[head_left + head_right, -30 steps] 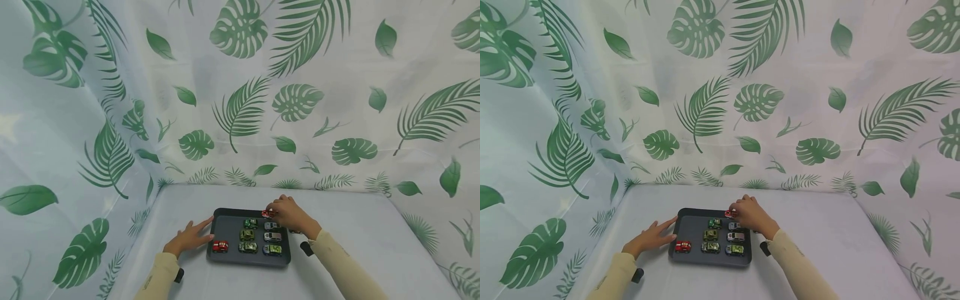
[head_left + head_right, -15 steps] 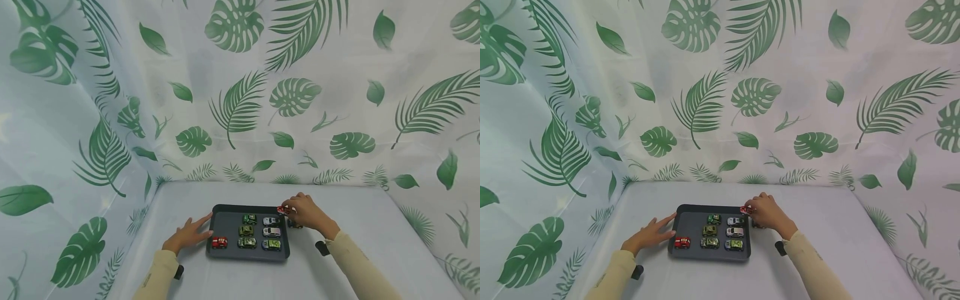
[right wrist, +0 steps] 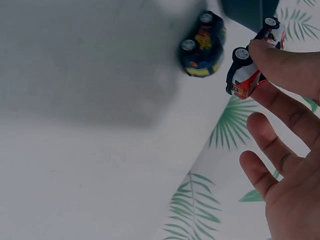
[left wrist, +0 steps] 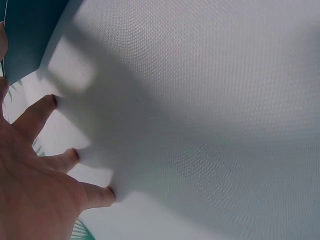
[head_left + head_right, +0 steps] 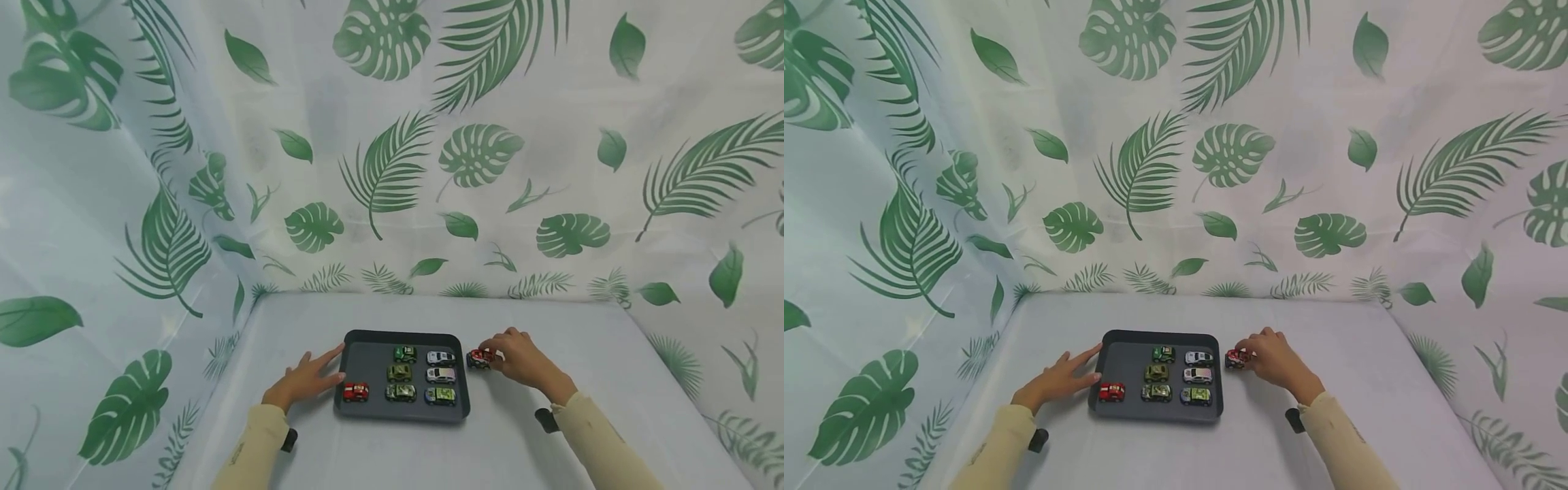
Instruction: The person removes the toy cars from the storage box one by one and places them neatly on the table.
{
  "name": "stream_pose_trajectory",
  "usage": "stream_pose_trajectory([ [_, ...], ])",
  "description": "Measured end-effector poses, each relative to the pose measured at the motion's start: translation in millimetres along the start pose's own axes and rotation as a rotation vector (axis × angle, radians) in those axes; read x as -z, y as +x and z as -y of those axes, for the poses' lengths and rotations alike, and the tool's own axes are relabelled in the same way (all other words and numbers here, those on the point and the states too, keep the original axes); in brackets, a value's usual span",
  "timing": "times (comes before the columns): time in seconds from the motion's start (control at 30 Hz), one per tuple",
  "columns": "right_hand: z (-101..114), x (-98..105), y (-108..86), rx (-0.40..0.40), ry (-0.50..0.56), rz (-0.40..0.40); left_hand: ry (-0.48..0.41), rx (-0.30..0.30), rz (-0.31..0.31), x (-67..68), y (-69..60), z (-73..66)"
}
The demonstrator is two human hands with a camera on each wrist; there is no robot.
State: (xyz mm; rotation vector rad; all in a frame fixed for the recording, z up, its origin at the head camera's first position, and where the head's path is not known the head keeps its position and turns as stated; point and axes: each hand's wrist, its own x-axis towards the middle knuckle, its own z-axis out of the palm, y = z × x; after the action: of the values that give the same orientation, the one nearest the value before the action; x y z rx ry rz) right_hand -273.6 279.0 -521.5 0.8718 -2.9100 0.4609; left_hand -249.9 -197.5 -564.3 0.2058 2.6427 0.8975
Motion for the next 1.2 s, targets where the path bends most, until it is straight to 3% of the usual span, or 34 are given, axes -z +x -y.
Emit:
stream_pose_trajectory([
  [0.2, 3, -10, -8.2, 0.042, -0.029, 0.021, 0.001, 0.003, 0.009, 1.6, -1.1, -3.4],
  [0.53, 6, -26, -12.8, 0.039, -0.069, 0.06, 0.009, 0.007, 0.012, -0.8, 0.2, 0.0],
  [0.9, 6, -34, -17.7, 0.066, -0.083, 0.043, 0.015, 0.001, 0.005, 0.5, 0.1, 0.4],
  [1.2, 9, -38, -19.9, 0.026, -0.104, 0.034, 0.004, 0.007, 0.008, -1.1, 0.4, 0.9],
])
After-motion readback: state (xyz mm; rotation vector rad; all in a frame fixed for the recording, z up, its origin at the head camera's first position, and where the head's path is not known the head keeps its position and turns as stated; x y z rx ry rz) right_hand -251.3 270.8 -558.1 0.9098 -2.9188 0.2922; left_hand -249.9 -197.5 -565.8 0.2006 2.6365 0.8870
